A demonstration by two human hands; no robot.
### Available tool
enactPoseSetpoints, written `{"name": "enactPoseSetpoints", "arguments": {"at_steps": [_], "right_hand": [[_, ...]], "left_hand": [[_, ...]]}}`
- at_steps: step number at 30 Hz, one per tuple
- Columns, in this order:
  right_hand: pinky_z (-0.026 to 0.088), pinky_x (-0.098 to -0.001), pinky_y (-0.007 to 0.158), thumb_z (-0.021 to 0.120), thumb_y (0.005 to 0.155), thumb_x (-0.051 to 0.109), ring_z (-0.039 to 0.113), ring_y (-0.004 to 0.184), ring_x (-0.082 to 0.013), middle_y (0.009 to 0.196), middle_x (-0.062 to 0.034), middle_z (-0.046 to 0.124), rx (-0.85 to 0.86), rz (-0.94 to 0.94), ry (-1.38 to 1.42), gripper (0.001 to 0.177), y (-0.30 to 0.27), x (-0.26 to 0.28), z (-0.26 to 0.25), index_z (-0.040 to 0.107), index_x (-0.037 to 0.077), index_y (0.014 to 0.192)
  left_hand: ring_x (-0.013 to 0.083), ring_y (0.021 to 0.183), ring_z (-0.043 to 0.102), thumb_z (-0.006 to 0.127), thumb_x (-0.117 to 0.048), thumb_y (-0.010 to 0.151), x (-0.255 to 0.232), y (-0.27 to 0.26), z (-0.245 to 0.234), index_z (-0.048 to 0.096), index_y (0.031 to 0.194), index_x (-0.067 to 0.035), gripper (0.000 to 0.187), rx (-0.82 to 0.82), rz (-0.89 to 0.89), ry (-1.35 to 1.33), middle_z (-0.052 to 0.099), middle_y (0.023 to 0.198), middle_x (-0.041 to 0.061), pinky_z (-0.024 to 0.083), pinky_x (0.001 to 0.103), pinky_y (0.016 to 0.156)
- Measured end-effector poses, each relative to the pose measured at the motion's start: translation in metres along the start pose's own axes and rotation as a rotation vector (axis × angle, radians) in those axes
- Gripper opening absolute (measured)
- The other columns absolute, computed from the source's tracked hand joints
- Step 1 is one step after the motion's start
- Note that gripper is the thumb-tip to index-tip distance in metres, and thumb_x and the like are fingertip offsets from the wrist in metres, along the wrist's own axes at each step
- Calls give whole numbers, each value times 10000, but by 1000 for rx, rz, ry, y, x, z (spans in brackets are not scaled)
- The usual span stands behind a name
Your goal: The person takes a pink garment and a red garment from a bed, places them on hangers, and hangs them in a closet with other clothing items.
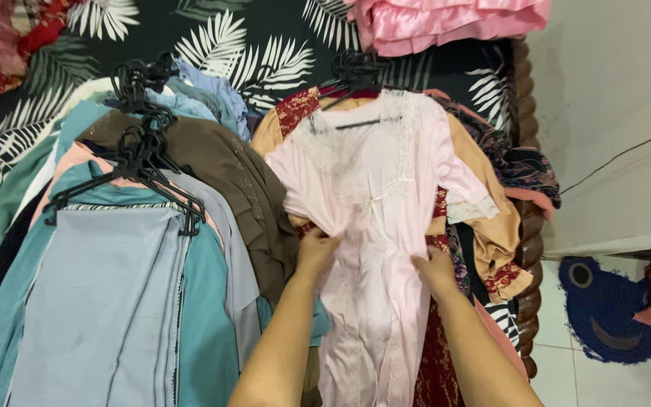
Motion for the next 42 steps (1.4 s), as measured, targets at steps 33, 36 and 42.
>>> {"name": "enactPoseSetpoints", "arguments": {"at_steps": [33,36,42], "right_hand": [[494,-462,1107,448,1036,77,614,1231,-284,1353,-148,635,182,-8,1193,393,-107,141,-76,520,-13,1412],[446,-483,1086,393,1020,87,613,1260,-311,1401,-166,605,154,-29,1286,445,-98,144,-87,465,32,1456],[448,-498,1154,388,1066,100,602,1308,-301,1443,-148,599,177,18,1415,403,-70,102,-86,462,8,1451]], "left_hand": [[375,1340,490,697,-385,872,49,-33,13,496,1448,-86,679,133,279,773,525,1468,189,395,435,1109],[333,1266,597,538,-545,1004,112,-39,45,627,1406,-90,614,421,123,703,639,1393,181,451,416,1084],[236,932,651,495,-691,961,154,-114,37,674,1264,-65,718,649,-268,622,716,1127,112,549,388,826]]}}
Point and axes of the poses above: each hand's wrist, its own y-axis towards the middle knuckle, its own z-axis out of the palm, x = y × z, the point moved 7 cm from there along y, towards the middle knuckle
